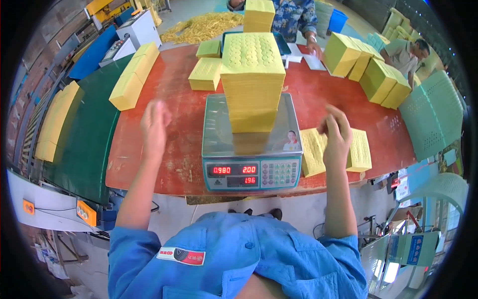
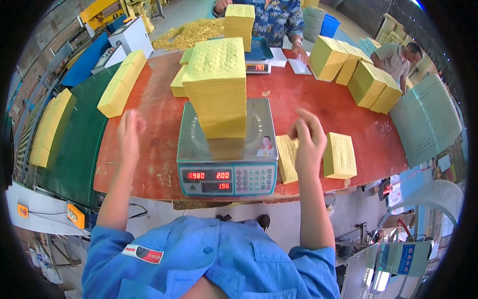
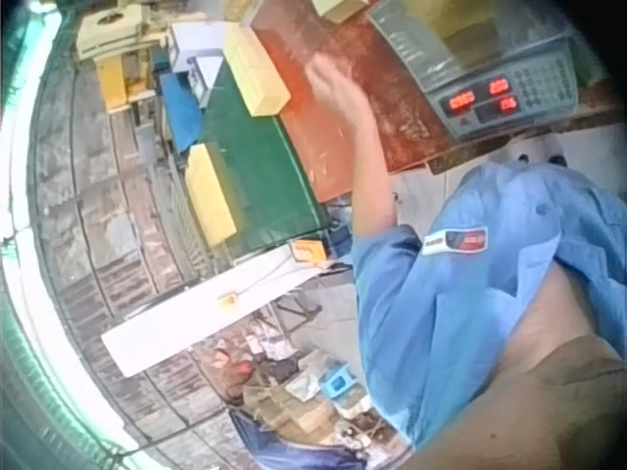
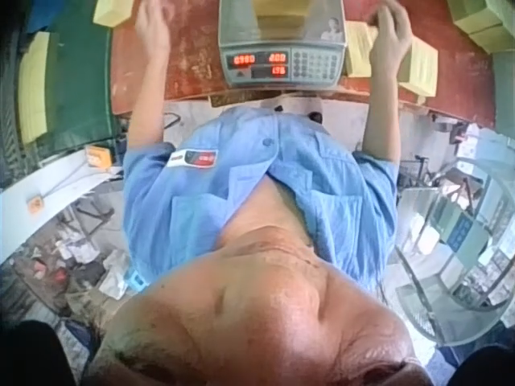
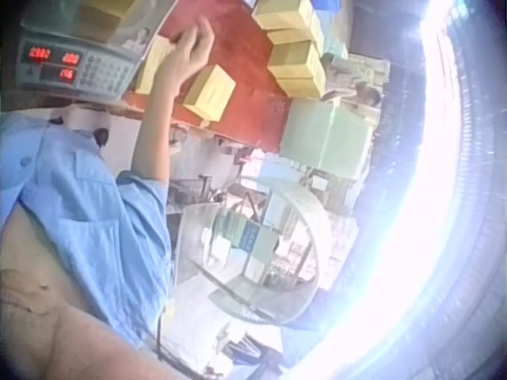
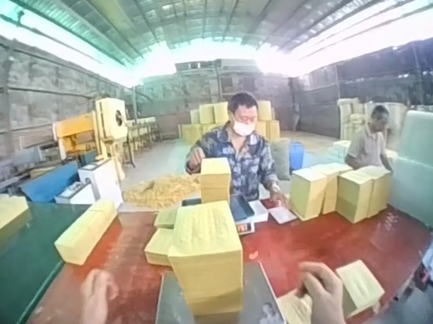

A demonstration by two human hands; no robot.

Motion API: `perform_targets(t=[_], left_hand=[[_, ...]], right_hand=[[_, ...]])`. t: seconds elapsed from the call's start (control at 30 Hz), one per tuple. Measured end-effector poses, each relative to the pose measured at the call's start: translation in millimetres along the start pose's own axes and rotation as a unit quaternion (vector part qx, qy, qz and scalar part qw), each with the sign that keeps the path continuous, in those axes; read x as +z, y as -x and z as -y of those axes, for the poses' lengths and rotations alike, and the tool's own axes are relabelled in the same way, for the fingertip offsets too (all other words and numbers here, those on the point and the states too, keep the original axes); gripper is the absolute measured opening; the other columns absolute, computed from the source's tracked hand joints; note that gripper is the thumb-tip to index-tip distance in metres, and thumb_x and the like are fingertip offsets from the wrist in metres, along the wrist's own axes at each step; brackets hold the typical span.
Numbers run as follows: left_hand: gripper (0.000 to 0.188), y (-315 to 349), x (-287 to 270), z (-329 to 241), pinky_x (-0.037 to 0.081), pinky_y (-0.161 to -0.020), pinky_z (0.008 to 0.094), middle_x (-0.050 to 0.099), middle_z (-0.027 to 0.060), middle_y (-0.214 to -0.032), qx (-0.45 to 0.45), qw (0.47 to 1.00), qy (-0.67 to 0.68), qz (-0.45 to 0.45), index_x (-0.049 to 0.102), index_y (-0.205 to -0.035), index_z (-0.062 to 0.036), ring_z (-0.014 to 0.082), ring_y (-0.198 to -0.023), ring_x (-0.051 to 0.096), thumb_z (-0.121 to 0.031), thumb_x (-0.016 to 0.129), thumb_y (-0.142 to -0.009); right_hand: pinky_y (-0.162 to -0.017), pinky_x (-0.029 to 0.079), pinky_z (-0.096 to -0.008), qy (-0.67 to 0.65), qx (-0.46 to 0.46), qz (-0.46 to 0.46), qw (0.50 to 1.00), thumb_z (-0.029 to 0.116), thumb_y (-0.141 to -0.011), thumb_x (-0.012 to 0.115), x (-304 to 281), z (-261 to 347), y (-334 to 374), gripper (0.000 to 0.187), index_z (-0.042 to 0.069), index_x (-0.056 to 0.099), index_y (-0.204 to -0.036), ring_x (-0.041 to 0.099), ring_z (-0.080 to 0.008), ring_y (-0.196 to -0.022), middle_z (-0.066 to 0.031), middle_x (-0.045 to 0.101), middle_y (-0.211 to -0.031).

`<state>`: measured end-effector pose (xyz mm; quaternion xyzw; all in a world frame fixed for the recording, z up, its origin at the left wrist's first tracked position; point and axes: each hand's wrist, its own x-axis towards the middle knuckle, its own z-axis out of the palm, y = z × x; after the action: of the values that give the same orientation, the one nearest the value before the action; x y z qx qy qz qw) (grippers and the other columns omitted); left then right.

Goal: The recorder is weighing stacks of yellow textured paper on an electronic scale and moving them to a conveyor belt.

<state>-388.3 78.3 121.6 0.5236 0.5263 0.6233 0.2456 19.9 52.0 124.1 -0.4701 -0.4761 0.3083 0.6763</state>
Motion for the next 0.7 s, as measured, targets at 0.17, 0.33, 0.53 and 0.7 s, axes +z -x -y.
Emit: perform_targets(t=[0.17, 0.33, 0.53, 0.7], left_hand=[[0.030, 79.0, -97.9, 78.0, 0.041, -0.056, 0.0220, 0.054, 0.0013, -0.071, -0.205, 0.973, -0.091, -0.056, 0.055, -0.087, -0.0074, 0.0073, -0.061, 0.050, -0.033, 0.049, -0.101], [0.029, 150.6, -133.6, 117.2, 0.042, -0.054, 0.0234, 0.057, 0.0032, -0.069, -0.329, 0.933, -0.121, -0.082, 0.057, -0.088, -0.0065, 0.0097, -0.058, 0.053, -0.032, 0.050, -0.100], [0.027, 145.5, -129.5, 118.2, 0.043, -0.053, 0.0243, 0.060, 0.0043, -0.069, -0.344, 0.934, -0.066, -0.070, 0.059, -0.087, -0.0061, 0.0109, -0.058, 0.055, -0.030, 0.053, -0.098], [0.024, 143.1, -128.1, 105.6, 0.043, -0.054, 0.0240, 0.060, 0.0032, -0.070, -0.328, 0.941, -0.070, -0.056, 0.059, -0.089, -0.0059, 0.0106, -0.060, 0.056, -0.028, 0.054, -0.098]], right_hand=[[-0.062, 0.045, -0.0242, -0.084, 0.165, -0.120, 0.975, 0.005, -0.096, 0.053, -80.8, -55.0, 73.7, 0.022, -0.002, 0.063, -0.114, 0.054, -0.0106, -0.067, -0.0031, 0.059, -0.079], [-0.061, 0.044, -0.0249, -0.096, 0.241, -0.154, 0.953, 0.006, -0.097, 0.051, -100.3, -81.7, 134.0, 0.020, 0.000, 0.063, -0.111, 0.055, -0.0120, -0.067, -0.0029, 0.060, -0.081], [-0.062, 0.043, -0.0242, -0.144, 0.229, -0.111, 0.956, 0.006, -0.097, 0.052, -58.0, -75.6, 135.2, 0.019, 0.000, 0.063, -0.112, 0.055, -0.0113, -0.068, -0.0030, 0.059, -0.080], [-0.063, 0.043, -0.0235, -0.159, 0.209, -0.076, 0.962, 0.005, -0.097, 0.052, -38.5, -68.1, 133.3, 0.020, -0.001, 0.063, -0.112, 0.055, -0.0111, -0.068, -0.0033, 0.059, -0.080]])
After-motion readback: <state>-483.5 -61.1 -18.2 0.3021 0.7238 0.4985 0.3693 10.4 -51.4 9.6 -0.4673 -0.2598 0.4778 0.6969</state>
